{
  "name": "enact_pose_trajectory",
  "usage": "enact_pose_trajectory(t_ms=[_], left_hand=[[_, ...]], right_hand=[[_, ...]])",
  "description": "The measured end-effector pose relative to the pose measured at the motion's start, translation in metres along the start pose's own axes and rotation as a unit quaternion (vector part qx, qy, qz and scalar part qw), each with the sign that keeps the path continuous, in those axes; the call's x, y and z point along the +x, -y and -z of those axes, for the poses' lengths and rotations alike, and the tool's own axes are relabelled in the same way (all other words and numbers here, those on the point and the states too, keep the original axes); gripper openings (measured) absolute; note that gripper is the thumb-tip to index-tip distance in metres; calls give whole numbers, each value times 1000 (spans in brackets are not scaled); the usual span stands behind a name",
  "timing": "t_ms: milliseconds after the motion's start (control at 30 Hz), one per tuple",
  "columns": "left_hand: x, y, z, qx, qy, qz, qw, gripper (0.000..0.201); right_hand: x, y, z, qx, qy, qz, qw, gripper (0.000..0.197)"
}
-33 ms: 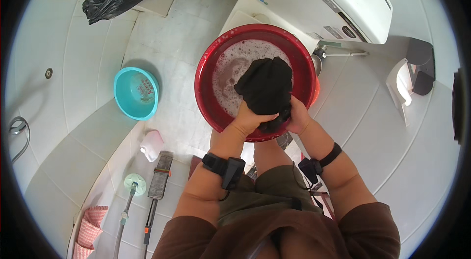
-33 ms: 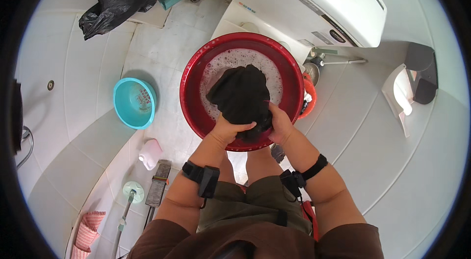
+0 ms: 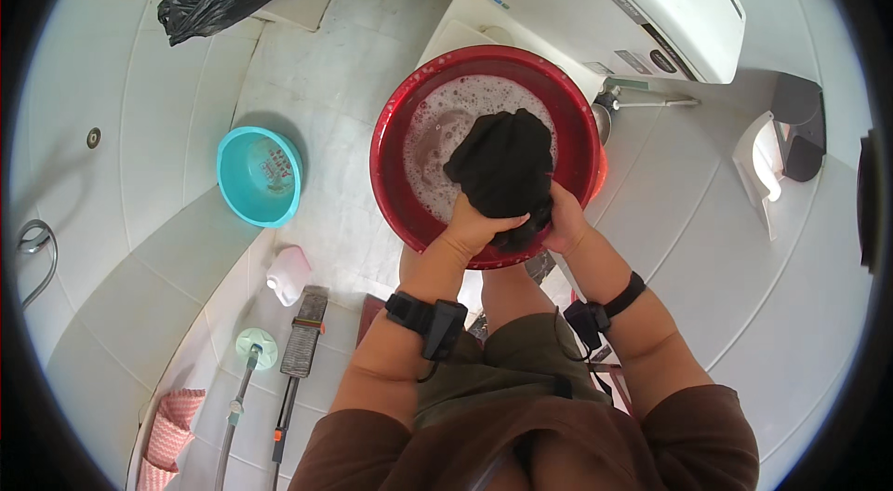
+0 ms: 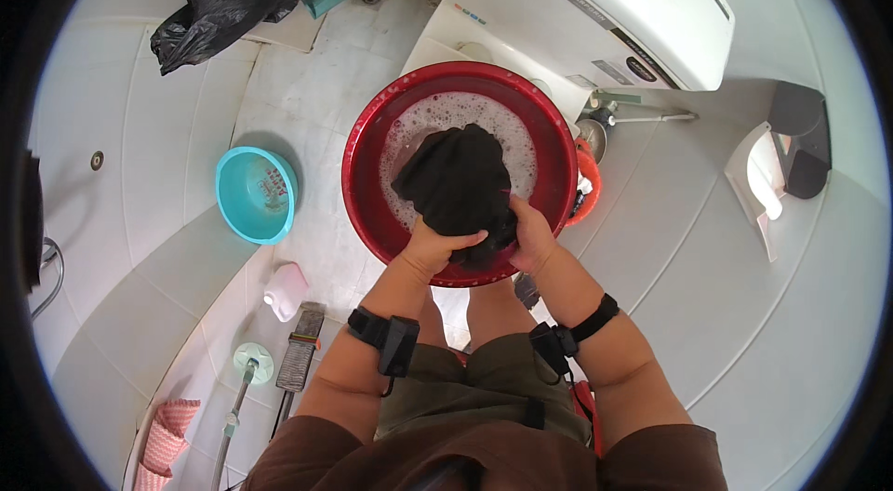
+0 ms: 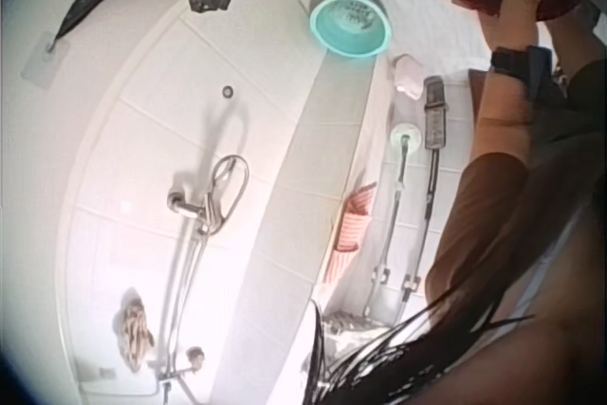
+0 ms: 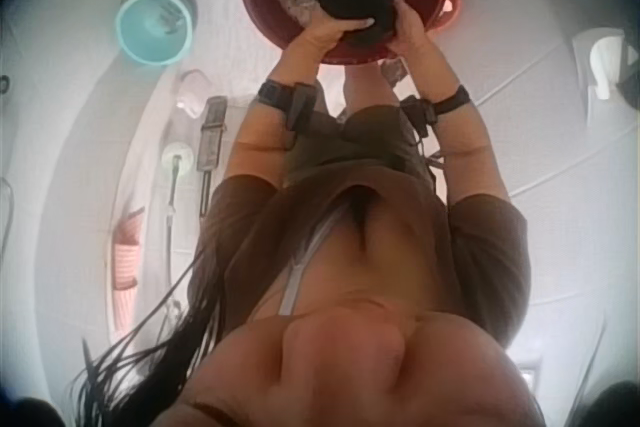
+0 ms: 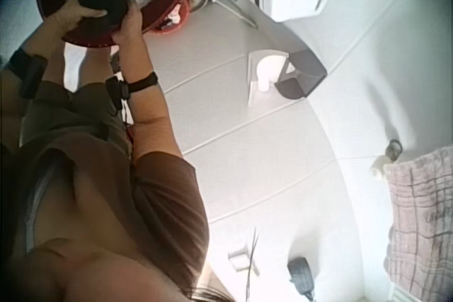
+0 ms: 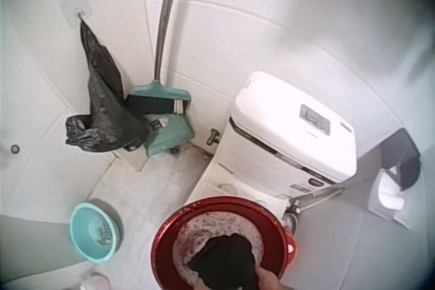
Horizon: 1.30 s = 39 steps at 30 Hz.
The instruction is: Hand-washing a black cloth in a red bucket with soapy water in a bathroom.
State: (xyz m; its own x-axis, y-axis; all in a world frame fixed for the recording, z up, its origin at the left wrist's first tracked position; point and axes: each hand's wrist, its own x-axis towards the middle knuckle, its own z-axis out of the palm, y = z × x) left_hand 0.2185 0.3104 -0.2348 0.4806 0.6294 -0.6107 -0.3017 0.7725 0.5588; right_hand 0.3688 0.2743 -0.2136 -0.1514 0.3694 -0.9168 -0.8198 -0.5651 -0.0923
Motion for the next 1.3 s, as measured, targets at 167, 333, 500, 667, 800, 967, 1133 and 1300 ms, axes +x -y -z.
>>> enact_pose_trajectory(t_ms=[167,333,500,667,800,967,1133,1300], left_hand=[[0,-5,7,-149,-16,130,980,61],[-3,-5,20,-53,29,44,997,52],[9,-19,22,410,67,-262,871,48],[10,-27,-6,514,53,-455,725,46],[16,12,6,443,-57,-375,813,44],[29,18,-1,292,-187,-319,882,38],[33,34,1,160,-230,-169,945,47],[18,29,13,189,-185,-166,950,54]], right_hand=[[9,-4,3,35,39,38,998,28],[16,-17,-3,-112,-39,118,986,32],[2,11,-23,72,46,-157,984,42],[19,-8,-21,106,76,-75,989,44],[38,-17,-34,71,-59,-35,995,42],[68,-31,-20,45,-131,104,985,25],[89,-41,0,-247,-262,225,905,23],[96,-24,36,-470,-145,248,835,27]])
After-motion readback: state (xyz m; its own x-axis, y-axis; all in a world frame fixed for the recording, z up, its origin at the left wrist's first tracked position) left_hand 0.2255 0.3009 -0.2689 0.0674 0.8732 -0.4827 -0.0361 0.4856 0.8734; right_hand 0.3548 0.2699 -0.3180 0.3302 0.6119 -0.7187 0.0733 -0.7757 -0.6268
